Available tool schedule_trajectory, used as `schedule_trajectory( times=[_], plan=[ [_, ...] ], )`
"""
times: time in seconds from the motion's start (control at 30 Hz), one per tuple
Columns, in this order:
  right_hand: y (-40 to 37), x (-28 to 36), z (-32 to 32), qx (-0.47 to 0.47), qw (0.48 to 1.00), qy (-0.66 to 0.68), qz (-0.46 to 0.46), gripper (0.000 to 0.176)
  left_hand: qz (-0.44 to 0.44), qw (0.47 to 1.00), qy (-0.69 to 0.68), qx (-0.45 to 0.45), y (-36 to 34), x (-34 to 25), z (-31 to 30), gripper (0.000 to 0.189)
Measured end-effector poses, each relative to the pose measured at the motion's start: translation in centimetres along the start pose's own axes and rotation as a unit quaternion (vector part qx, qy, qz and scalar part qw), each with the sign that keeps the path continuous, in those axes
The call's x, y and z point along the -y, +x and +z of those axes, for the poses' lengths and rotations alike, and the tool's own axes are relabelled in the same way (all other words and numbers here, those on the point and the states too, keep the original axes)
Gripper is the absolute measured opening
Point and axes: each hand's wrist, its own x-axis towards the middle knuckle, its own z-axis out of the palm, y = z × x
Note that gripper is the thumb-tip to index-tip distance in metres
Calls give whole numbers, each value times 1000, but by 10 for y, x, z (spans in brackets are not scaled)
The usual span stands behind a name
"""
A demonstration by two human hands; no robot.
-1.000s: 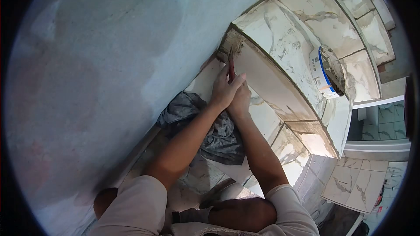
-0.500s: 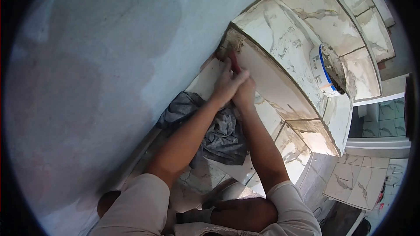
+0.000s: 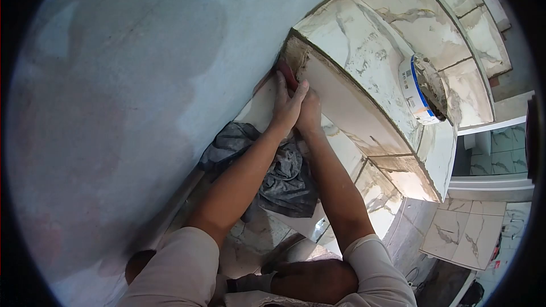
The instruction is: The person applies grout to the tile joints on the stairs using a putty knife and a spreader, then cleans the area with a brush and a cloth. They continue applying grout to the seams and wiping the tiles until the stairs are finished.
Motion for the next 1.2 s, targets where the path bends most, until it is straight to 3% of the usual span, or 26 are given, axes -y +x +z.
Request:
schedule_trajectory(
  times=[0.13,0.27,0.33,0.37,0.43,0.47,0.57,0.7,0.77,0.87,1.0,1.07,1.2],
  plan=[
    [3,-5,2,-33,998,-53,13,27,1,998,61,-21,2,2,10,93],
    [-7,-1,-5,-10,995,-96,10,24,-17,1000,23,-11,-3,0,7,96],
    [-27,2,-13,-5,992,-117,54,21,-49,991,-36,122,-16,-8,0,93],
    [-41,3,-18,-6,992,-115,53,21,-48,991,-34,123,-23,-9,-1,93],
    [-64,6,-28,-40,993,-111,16,19,-37,984,13,172,-39,-3,1,68],
    [-63,7,-31,-38,993,-111,14,19,43,990,85,105,-48,2,6,68],
    [-62,14,-37,-38,999,-19,2,18,82,995,4,51,-53,-3,12,71],
    [-33,5,-24,-1,1000,-14,1,18,57,995,-64,57,-31,-13,8,79],
    [-24,-1,-12,0,1000,-3,13,18,8,1000,16,4,-19,-2,4,81],
    [-10,-6,4,-15,1000,-15,-5,18,20,998,32,-45,-6,1,7,81],
    [-10,-8,8,-26,997,-67,-13,19,-23,999,6,-36,1,-7,2,73],
    [-17,-5,4,-23,995,-92,-7,20,-16,994,-94,58,-8,-11,-2,66],
    [-44,9,-8,-61,996,-51,-30,20,43,992,-37,112,-34,-27,-4,63]
  ],
)
